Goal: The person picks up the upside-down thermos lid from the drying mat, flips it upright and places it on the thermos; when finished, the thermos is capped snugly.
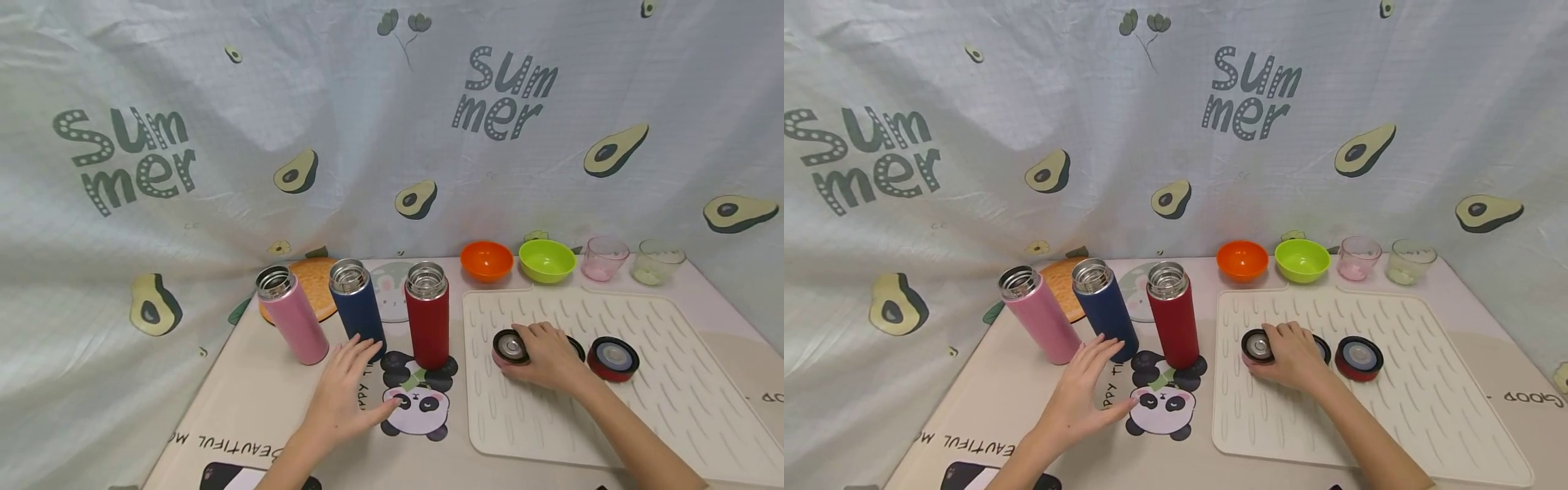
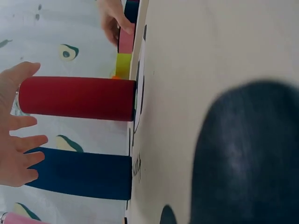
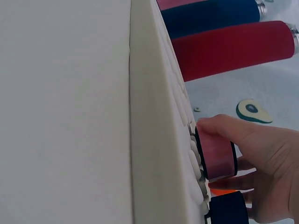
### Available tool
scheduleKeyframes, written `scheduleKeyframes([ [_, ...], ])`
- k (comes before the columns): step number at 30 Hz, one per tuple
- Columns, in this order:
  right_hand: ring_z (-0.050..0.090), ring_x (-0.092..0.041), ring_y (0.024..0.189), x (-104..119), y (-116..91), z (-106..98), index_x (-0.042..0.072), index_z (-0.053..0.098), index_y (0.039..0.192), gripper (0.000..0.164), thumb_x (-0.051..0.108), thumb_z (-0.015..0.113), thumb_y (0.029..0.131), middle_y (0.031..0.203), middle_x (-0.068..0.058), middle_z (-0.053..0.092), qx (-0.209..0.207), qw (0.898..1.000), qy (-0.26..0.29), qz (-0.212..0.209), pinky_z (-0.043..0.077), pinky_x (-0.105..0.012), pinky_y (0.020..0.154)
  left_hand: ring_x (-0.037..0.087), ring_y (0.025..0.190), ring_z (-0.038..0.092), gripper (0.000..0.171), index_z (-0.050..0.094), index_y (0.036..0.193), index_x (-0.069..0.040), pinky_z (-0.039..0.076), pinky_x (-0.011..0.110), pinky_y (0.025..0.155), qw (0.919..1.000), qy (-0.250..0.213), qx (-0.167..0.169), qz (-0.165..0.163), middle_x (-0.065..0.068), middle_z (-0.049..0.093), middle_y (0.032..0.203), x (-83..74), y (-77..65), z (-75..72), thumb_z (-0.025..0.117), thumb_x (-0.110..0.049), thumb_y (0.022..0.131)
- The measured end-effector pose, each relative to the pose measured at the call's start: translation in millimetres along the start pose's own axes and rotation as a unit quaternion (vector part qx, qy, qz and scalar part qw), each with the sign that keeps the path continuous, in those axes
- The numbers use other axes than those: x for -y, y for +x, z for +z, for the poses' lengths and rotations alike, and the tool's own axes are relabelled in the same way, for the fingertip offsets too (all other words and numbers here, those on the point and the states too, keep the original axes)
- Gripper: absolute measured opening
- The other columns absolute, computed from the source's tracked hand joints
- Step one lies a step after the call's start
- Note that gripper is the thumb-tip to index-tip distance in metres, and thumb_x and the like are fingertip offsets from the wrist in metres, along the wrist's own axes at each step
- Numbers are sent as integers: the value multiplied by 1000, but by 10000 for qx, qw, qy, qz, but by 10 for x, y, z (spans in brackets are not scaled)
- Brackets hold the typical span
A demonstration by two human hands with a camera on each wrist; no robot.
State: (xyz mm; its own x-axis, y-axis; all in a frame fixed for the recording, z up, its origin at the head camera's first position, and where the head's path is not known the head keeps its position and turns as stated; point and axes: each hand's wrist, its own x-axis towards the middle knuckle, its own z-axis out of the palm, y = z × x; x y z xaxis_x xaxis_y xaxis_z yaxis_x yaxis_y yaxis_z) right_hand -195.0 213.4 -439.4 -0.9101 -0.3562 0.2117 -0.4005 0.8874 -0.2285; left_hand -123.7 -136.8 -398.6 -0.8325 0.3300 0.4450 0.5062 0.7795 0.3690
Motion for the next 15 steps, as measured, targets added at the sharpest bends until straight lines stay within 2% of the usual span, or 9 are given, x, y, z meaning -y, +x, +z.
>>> scheduleKeyframes([
  [7, 52, -37, 98, -15, 9, 41, -1, 54, 112, 68, 43, 77, 66, 99, -16, 60, -178, 9997, 118, -70, 33, -55, 85, 25, 128, 36, 63, 50, 129, -17, 35, 54, 95, 9981, -433, 343, -273, 7, 47, 133, -51, 6, 67, 66, -49, 77],
  [15, 52, -35, 97, 61, 26, -6, 2, 54, 111, 67, 43, 78, 65, 98, -13, 60, -506, 9983, 272, -105, 32, -53, 87, 24, 129, 34, 54, 50, 128, -16, 32, 54, 97, 9921, -893, 715, -521, 4, 48, 133, -87, 52, 121, 63, -41, 82],
])
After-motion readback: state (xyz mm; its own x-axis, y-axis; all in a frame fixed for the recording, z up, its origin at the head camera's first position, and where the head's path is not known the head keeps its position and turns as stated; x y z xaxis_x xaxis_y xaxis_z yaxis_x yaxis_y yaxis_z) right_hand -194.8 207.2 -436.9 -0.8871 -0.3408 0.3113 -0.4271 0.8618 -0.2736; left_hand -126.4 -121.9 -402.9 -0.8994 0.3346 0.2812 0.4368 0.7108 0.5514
